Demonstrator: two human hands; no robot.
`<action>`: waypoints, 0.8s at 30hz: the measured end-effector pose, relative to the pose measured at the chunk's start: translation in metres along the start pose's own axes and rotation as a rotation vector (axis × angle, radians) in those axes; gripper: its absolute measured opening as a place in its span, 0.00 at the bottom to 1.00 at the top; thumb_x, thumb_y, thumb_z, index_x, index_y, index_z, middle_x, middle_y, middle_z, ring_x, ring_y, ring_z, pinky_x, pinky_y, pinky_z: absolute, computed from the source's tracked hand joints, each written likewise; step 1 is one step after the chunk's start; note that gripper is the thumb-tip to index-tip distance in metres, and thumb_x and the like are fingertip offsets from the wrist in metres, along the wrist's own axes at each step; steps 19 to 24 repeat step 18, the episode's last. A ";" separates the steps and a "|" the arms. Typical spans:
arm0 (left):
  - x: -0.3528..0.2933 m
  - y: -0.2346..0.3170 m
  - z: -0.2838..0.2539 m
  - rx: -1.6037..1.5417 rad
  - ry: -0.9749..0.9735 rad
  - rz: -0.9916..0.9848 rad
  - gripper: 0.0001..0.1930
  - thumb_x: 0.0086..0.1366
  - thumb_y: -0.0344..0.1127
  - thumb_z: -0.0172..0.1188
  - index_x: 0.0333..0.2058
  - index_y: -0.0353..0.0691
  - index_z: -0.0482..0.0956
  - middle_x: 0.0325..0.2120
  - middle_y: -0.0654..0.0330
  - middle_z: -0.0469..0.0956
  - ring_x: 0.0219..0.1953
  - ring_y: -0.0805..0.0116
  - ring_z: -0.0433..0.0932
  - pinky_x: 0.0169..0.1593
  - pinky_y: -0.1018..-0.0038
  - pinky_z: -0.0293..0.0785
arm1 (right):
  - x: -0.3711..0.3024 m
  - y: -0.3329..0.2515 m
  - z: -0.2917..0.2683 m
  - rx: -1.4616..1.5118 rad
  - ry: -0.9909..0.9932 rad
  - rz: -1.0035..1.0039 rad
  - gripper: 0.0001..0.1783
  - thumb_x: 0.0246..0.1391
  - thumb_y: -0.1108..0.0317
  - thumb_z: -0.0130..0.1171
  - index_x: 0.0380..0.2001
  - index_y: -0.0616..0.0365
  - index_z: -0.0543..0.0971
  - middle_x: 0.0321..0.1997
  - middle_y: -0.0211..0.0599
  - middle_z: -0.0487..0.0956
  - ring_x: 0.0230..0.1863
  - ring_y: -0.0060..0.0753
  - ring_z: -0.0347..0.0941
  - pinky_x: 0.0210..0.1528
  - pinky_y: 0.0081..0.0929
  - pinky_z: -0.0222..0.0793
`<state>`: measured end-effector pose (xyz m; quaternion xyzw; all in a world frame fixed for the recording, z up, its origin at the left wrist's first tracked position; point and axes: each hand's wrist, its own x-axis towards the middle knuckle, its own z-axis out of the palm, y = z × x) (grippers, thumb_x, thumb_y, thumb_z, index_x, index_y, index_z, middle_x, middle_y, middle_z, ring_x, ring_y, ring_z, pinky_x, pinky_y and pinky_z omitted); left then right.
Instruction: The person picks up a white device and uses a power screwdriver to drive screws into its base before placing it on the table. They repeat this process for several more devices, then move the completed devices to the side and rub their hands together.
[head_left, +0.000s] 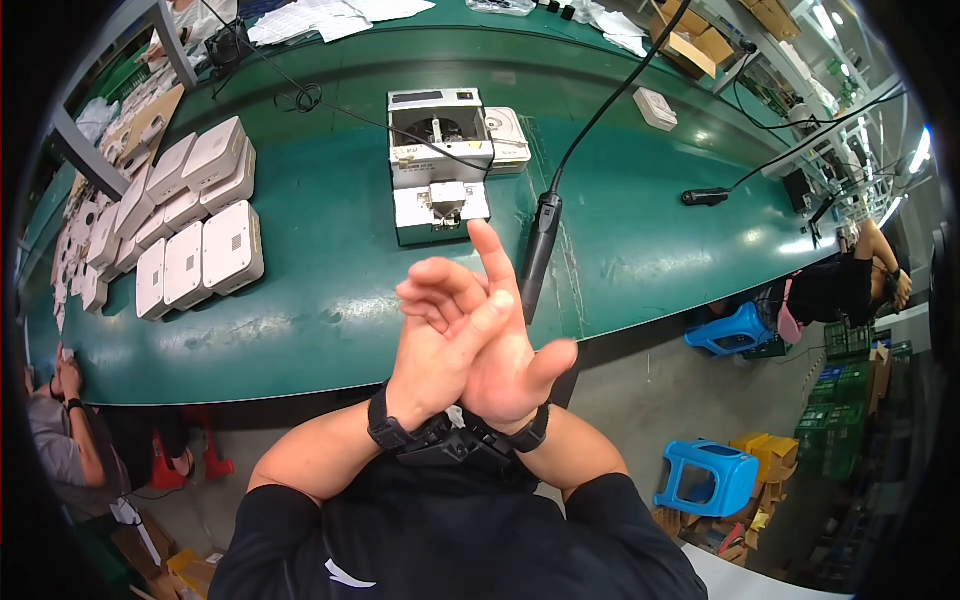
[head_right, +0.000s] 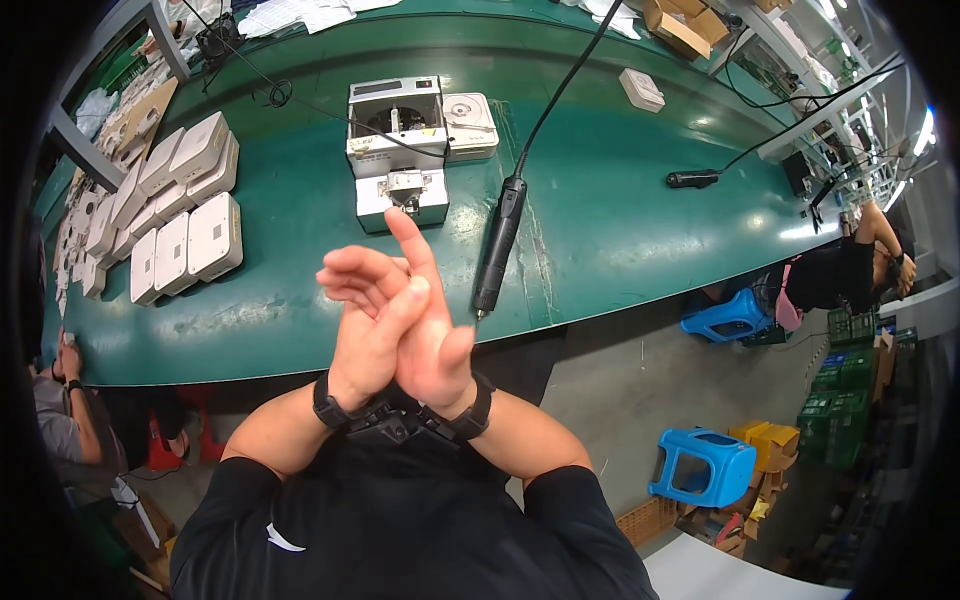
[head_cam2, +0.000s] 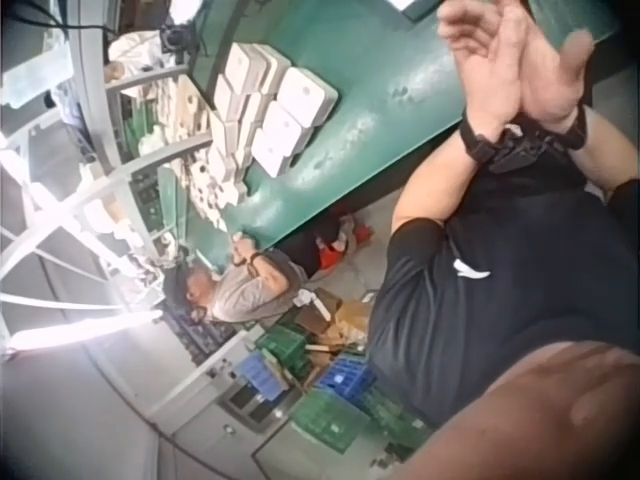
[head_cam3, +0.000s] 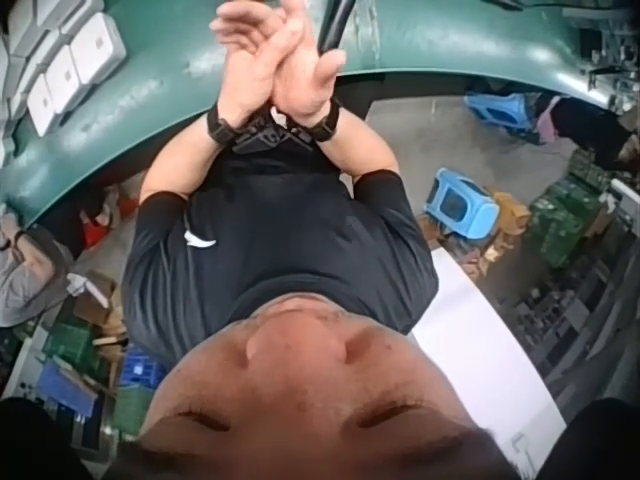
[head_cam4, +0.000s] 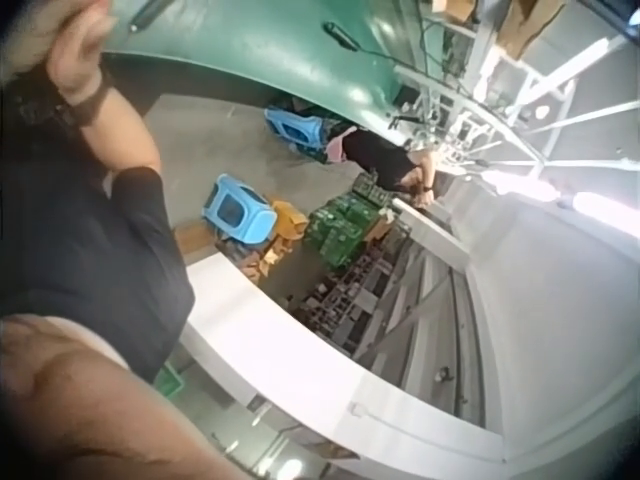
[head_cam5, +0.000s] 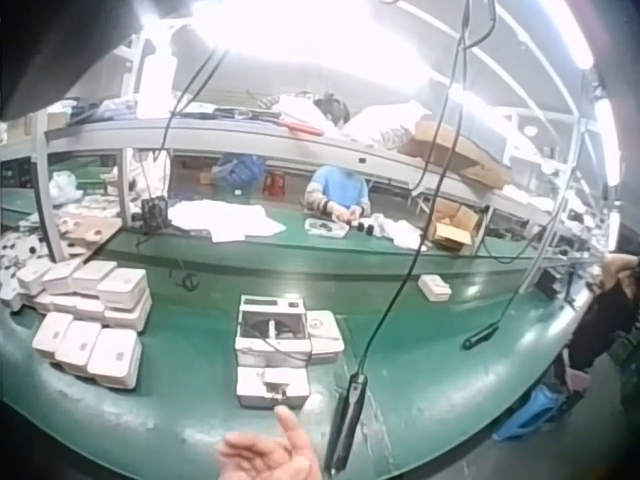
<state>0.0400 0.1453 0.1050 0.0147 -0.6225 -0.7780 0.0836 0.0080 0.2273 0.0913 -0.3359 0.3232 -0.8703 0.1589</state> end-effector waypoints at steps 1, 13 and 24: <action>0.000 0.000 -0.001 -0.037 0.010 -0.059 0.25 0.68 0.44 0.60 0.52 0.29 0.67 0.52 0.53 0.71 0.54 0.69 0.71 0.54 0.73 0.69 | 0.002 0.000 0.001 0.074 0.049 0.025 0.66 0.46 0.15 0.37 0.73 0.56 0.40 0.64 0.55 0.66 0.62 0.51 0.66 0.66 0.45 0.58; -0.004 -0.008 -0.004 -0.009 -0.012 0.012 0.25 0.65 0.48 0.62 0.50 0.33 0.71 0.46 0.54 0.75 0.52 0.68 0.74 0.52 0.73 0.72 | 0.003 -0.007 -0.003 0.247 0.099 0.149 0.66 0.46 0.15 0.39 0.73 0.55 0.40 0.66 0.54 0.63 0.64 0.50 0.63 0.67 0.45 0.57; 0.001 -0.001 -0.010 -0.007 -0.064 -0.182 0.34 0.61 0.55 0.65 0.57 0.35 0.67 0.53 0.52 0.73 0.55 0.66 0.73 0.56 0.70 0.70 | 0.002 0.002 -0.007 0.233 0.086 0.099 0.61 0.53 0.20 0.38 0.73 0.56 0.38 0.67 0.54 0.62 0.65 0.50 0.62 0.70 0.46 0.51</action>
